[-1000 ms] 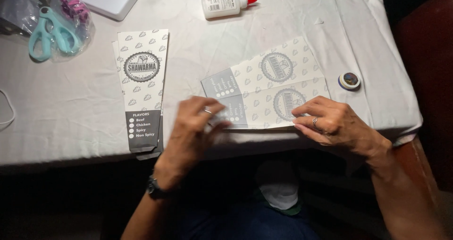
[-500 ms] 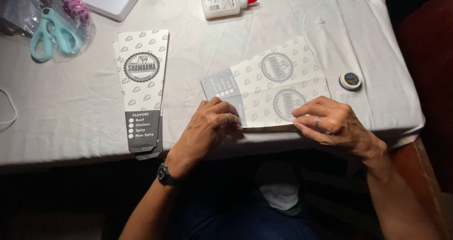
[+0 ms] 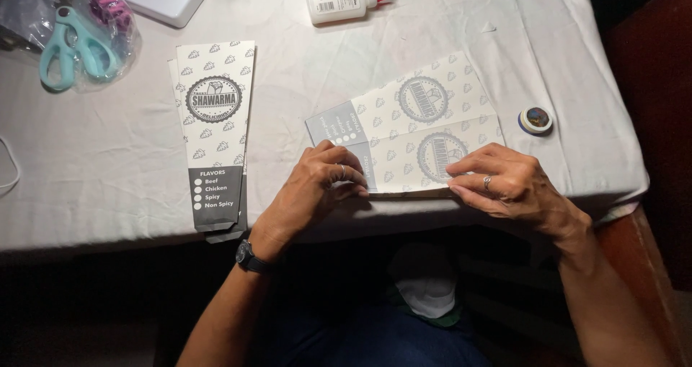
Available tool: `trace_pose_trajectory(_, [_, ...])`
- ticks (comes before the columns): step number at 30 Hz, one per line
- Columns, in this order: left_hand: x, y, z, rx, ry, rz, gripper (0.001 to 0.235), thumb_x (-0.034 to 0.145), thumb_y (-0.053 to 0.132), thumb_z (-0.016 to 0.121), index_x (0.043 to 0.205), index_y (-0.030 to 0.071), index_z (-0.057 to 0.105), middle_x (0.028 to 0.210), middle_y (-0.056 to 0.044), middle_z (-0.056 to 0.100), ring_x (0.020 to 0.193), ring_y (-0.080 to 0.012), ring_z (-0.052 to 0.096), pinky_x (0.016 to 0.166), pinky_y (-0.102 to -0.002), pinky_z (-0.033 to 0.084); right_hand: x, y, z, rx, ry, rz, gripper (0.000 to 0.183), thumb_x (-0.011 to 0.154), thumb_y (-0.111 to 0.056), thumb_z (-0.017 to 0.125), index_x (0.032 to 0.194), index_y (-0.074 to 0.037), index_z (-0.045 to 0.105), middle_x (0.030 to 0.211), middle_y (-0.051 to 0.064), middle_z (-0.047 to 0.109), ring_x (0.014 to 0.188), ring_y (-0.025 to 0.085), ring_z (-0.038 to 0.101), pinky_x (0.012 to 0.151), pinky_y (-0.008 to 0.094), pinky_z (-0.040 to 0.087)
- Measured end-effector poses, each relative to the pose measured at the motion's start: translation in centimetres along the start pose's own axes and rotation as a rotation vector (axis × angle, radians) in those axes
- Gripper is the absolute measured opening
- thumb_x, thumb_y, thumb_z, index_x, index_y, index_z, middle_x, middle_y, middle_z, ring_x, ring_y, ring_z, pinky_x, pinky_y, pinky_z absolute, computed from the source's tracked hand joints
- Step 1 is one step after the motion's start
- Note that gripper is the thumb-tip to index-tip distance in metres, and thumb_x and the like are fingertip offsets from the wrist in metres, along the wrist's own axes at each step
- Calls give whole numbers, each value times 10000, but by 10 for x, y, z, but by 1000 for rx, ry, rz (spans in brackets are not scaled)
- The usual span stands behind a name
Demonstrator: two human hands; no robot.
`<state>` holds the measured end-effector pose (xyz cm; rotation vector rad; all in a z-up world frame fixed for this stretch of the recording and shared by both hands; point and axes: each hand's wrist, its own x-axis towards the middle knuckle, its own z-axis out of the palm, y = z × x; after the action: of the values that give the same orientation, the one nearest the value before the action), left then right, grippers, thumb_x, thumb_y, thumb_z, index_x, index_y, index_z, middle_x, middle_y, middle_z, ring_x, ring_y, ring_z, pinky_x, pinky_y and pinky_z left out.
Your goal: The person folds flat printed paper packages into a rectangular shape and secures the edges with small pieces of tape. The person repeats this process for multiple packages, stacking the finished ones on the table.
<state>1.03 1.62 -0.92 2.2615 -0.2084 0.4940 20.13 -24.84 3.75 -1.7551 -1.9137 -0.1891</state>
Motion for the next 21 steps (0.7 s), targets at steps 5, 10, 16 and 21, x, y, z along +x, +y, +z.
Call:
trace_pose_trajectory(5, [0,-4,1,-38,15,3,60,888,191,795,872,134,785,948,8,694,843,-178,542,771,-305,461,1,-4,-2,4,-6,22,34,895,-51,779,906,-48,747,1035,83,765,849,243,689,744,306,579])
trace_pose_trajectory(10, [0,1,5,100,15,-32,52,856,161,819,847,133,777,927,10,702,854,-189,583,771,-326,466,3,-11,14,-18,-16,118,145,832,-154,809,950,-86,760,1033,89,750,903,263,688,771,367,575])
trace_pose_trajectory(16, [0,8,5,263,16,-21,84,886,149,768,806,172,770,906,16,705,868,-188,623,737,-315,466,23,-35,56,-167,65,86,108,946,-229,719,979,-128,737,939,34,672,812,232,624,718,376,556])
trace_pose_trajectory(21, [-5,20,1,330,11,11,98,910,111,720,826,146,757,926,-9,694,861,-204,612,736,-329,461,31,-39,60,-195,94,83,83,977,-181,686,921,-148,738,877,-6,650,743,193,586,706,335,543])
